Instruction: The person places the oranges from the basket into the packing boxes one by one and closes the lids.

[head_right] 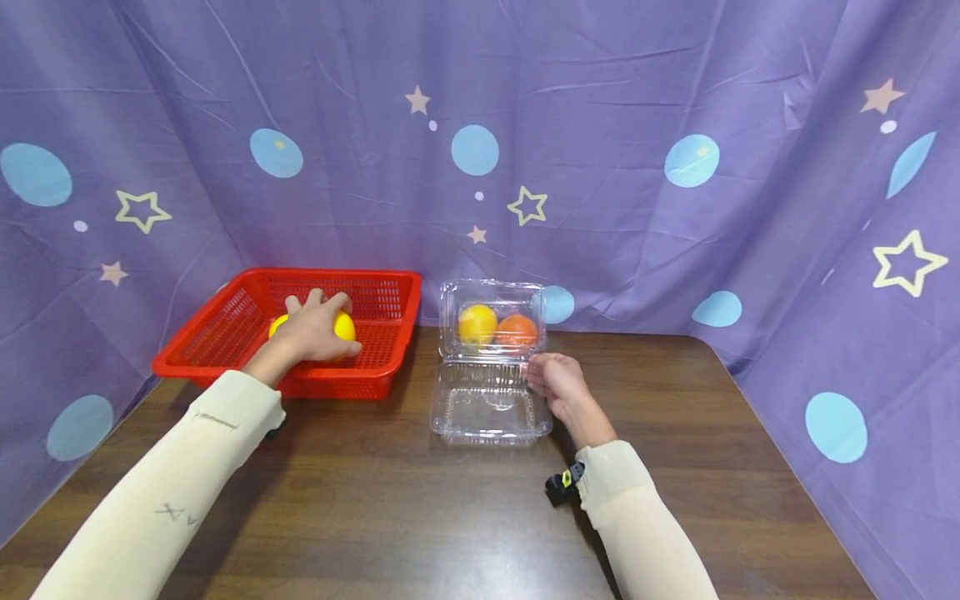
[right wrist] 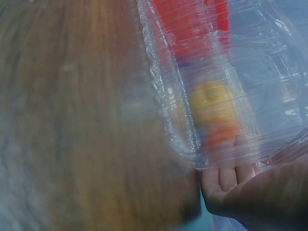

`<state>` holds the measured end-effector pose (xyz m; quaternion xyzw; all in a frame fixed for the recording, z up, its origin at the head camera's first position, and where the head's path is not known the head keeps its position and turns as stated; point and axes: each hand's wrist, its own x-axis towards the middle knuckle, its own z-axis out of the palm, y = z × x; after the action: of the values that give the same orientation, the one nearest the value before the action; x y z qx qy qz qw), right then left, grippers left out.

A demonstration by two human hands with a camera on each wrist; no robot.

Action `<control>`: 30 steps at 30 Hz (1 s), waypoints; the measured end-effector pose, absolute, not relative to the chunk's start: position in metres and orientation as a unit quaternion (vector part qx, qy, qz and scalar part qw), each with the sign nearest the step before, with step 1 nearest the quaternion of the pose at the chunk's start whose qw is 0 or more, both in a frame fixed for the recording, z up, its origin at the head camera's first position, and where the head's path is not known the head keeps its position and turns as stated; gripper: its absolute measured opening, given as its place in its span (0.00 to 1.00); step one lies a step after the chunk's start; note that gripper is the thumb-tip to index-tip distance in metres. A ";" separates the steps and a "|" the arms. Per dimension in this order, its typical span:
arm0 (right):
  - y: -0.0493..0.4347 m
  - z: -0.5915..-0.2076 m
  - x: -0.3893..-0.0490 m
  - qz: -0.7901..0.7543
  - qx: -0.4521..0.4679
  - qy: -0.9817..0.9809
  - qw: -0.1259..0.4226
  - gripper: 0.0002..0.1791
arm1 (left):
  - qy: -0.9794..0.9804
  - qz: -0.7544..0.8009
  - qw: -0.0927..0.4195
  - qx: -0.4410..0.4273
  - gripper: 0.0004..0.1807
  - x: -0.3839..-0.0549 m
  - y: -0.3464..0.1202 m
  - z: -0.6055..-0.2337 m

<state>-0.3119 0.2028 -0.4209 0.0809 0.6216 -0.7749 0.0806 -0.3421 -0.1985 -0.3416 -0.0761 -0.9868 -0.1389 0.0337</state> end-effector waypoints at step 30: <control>0.203 -0.424 -0.314 -0.776 0.084 0.620 0.073 0.07 | -0.972 -0.103 0.120 -0.173 0.38 -0.314 -0.127 -0.300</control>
<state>-0.3142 0.2028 -0.4237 0.0837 0.6204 -0.7763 0.0731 -0.3137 -0.1273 -0.3001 -0.1733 -0.9721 -0.1026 0.1202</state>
